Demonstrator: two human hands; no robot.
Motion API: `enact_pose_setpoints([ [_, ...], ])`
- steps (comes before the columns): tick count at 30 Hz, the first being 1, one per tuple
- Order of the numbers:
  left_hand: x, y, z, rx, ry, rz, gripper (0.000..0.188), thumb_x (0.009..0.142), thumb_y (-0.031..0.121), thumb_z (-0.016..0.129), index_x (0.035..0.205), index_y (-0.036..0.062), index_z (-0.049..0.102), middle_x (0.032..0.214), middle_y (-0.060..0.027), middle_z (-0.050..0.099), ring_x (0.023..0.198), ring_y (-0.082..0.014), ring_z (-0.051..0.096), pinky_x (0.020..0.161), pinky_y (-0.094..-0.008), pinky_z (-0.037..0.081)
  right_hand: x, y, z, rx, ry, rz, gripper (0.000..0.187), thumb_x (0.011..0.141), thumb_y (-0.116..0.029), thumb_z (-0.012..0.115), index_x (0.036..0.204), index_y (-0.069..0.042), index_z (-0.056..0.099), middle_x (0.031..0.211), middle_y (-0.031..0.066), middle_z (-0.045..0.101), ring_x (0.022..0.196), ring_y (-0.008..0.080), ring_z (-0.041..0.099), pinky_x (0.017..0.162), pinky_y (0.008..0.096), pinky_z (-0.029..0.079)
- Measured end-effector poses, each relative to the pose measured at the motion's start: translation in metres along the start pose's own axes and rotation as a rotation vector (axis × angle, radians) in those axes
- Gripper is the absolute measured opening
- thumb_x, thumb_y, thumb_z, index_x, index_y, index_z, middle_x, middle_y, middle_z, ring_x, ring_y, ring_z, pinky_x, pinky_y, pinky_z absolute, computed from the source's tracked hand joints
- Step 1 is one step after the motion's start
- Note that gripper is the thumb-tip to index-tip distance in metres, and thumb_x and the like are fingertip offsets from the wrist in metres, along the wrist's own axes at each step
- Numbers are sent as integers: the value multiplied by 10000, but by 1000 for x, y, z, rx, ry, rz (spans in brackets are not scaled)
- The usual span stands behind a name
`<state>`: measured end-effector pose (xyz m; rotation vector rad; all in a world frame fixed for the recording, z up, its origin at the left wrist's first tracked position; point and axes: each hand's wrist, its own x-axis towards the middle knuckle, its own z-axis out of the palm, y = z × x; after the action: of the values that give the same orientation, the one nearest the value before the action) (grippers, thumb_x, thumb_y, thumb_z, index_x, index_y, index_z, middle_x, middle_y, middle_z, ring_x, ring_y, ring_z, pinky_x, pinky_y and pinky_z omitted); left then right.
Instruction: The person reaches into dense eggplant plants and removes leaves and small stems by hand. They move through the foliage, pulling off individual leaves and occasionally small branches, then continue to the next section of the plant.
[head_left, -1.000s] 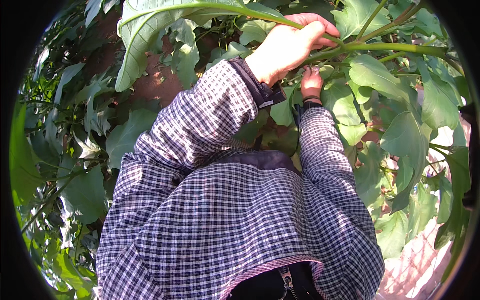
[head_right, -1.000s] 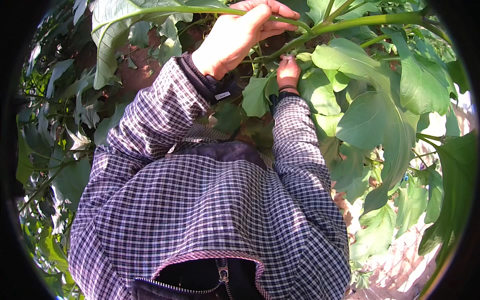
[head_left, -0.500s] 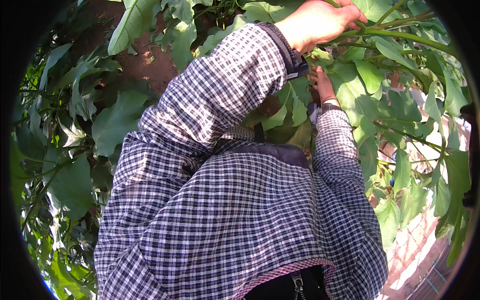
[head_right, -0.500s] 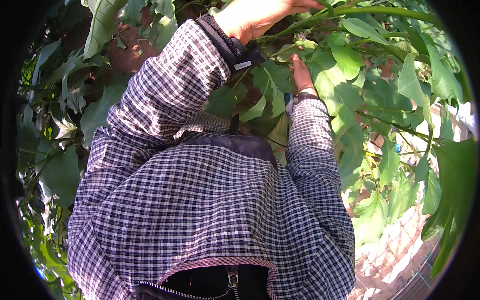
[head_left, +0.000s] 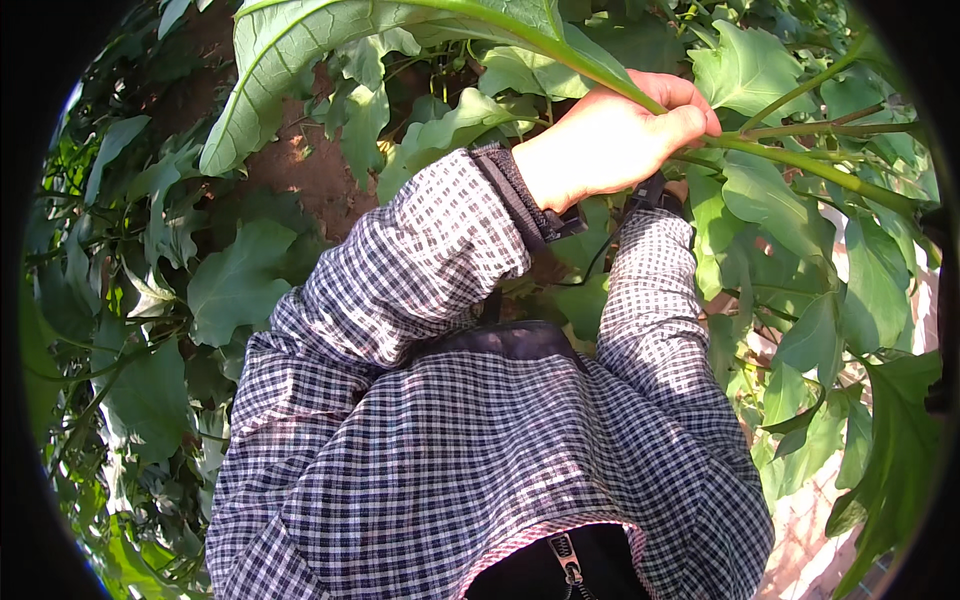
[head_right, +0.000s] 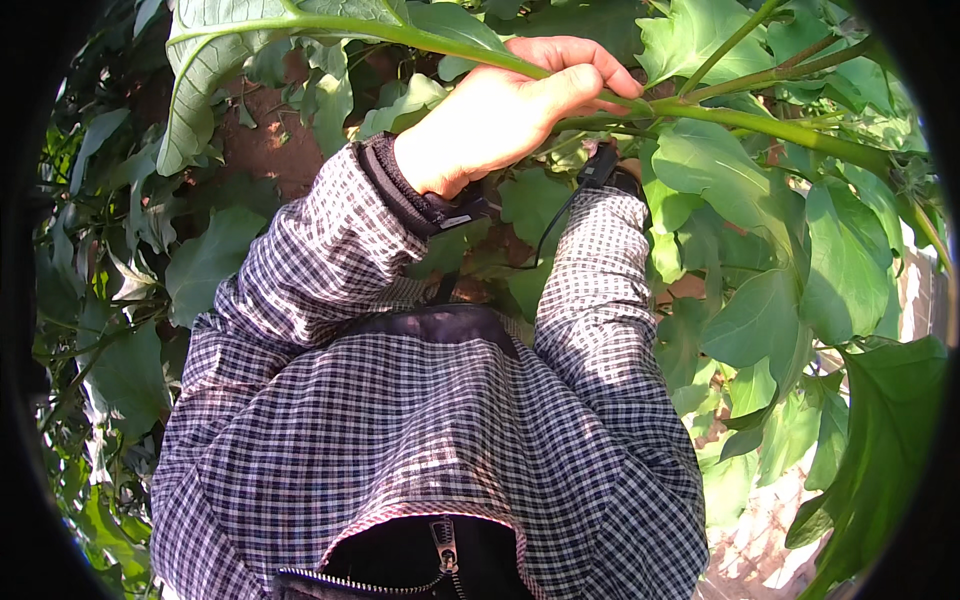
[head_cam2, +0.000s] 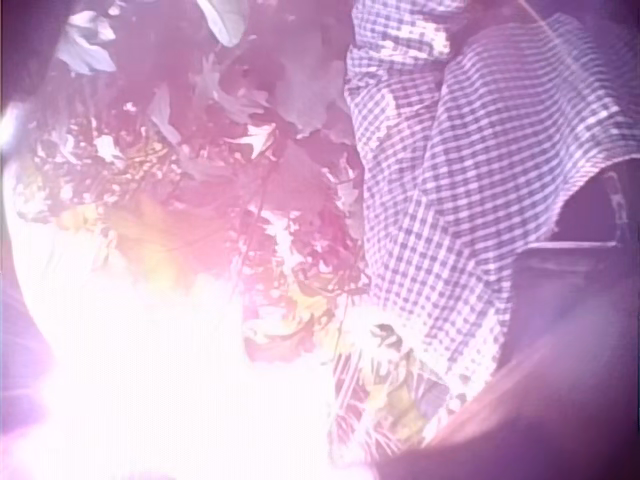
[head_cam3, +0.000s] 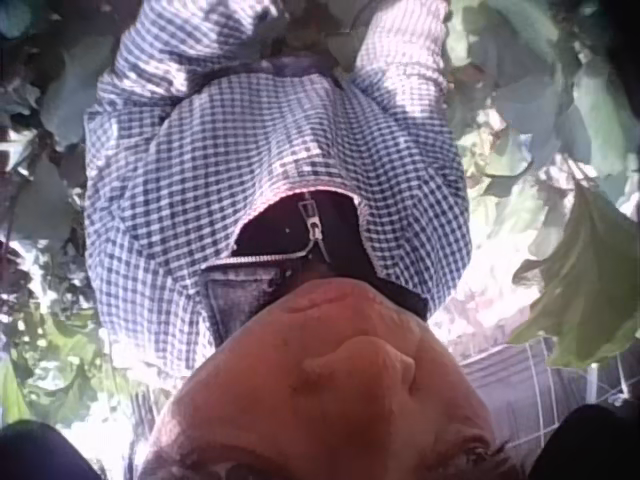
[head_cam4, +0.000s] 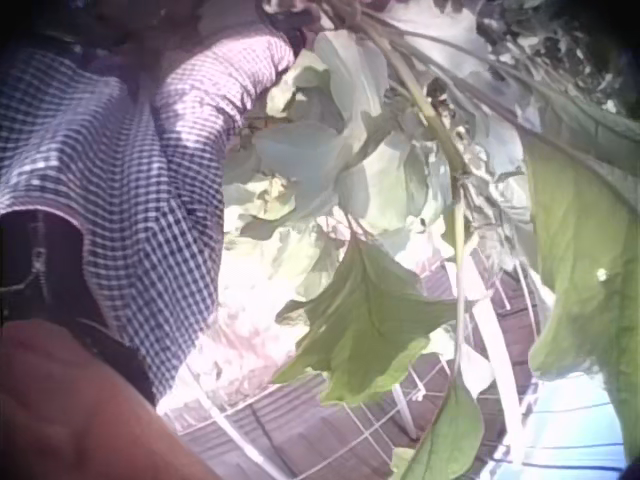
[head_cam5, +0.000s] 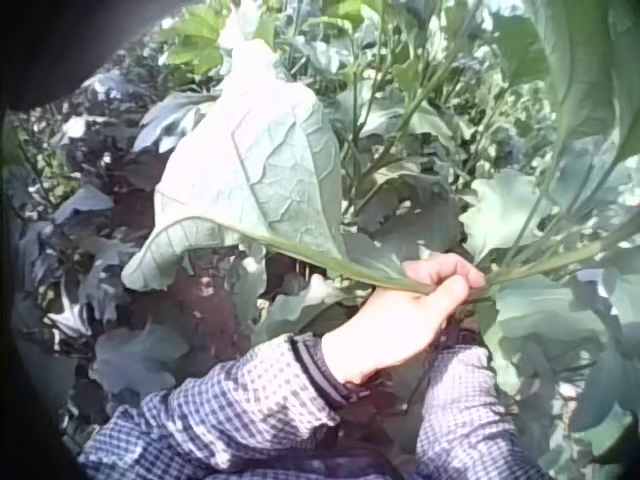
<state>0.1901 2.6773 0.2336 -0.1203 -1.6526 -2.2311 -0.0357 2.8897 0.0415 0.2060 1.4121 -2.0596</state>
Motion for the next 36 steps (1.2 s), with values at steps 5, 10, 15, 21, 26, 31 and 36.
enact_pose_setpoints([
  [5, -1, 2, 4, -31, -17, 4, 279, 998, 207, 489, 1088, -6, 645, 1059, -79, 670, 1031, -156, 626, 971, -294, 477, 7, 14, -15, -357, 139, -91, 415, 992, -418, 428, 1023, -39, 594, 886, 70, 644, 805, 205, 602, 721, 364, 487],
  [10, -7, 1, 6, -2, 100, -16, 252, 915, 268, 562, 976, 65, 698, 883, -29, 678, 847, -123, 609, 778, -283, 489, 13, 41, -42, -625, 220, -102, 383, 993, -377, 453, 1041, -25, 598, 880, 75, 649, 782, 196, 608, 695, 350, 493],
  [15, -4, 3, -2, -18, 124, -87, 264, 913, 270, 550, 987, 66, 701, 883, -33, 679, 816, -111, 625, 755, -271, 501, 14, 57, -67, -707, 266, -64, 353, 995, -335, 477, 1059, -11, 601, 873, 80, 655, 758, 187, 614, 670, 337, 499],
  [21, 7, -13, -8, -308, -34, 38, 198, 999, 156, 474, 997, 6, 604, 884, -9, 628, 815, -73, 554, 741, -225, 466, 9, 76, -76, -750, 320, -76, 318, 996, -286, 507, 1080, 5, 605, 865, 86, 662, 731, 176, 621, 639, 320, 507],
  [26, 8, -34, -16, -403, -92, 2, 181, 1002, 146, 473, 1051, 5, 574, 955, -43, 648, 896, -97, 603, 817, -234, 494, -51, 129, -72, -859, 325, -239, 205, 954, -110, 579, 1105, 27, 599, 834, 96, 679, 660, 164, 626, 616, 289, 513],
  [31, 9, -41, -27, -449, -91, -50, 210, 965, 198, 542, 1071, 26, 600, 967, -56, 662, 933, -131, 632, 843, -272, 506, -130, 189, -67, -1194, 128, -268, 402, 897, -199, 670, 1231, -1, 563, 1009, 170, 701, 882, 228, 695, 779, 332, 538],
  [36, -3, -28, -39, -73, 37, -97, 273, 944, 289, 600, 1101, 67, 589, 1112, -55, 627, 1059, -166, 625, 916, -296, 485, -152, 144, 2, -1555, -148, -270, 583, 863, -309, 684, 1312, 14, 501, 1374, 239, 477, 1245, 389, 486, 1047, 410, 399],
])
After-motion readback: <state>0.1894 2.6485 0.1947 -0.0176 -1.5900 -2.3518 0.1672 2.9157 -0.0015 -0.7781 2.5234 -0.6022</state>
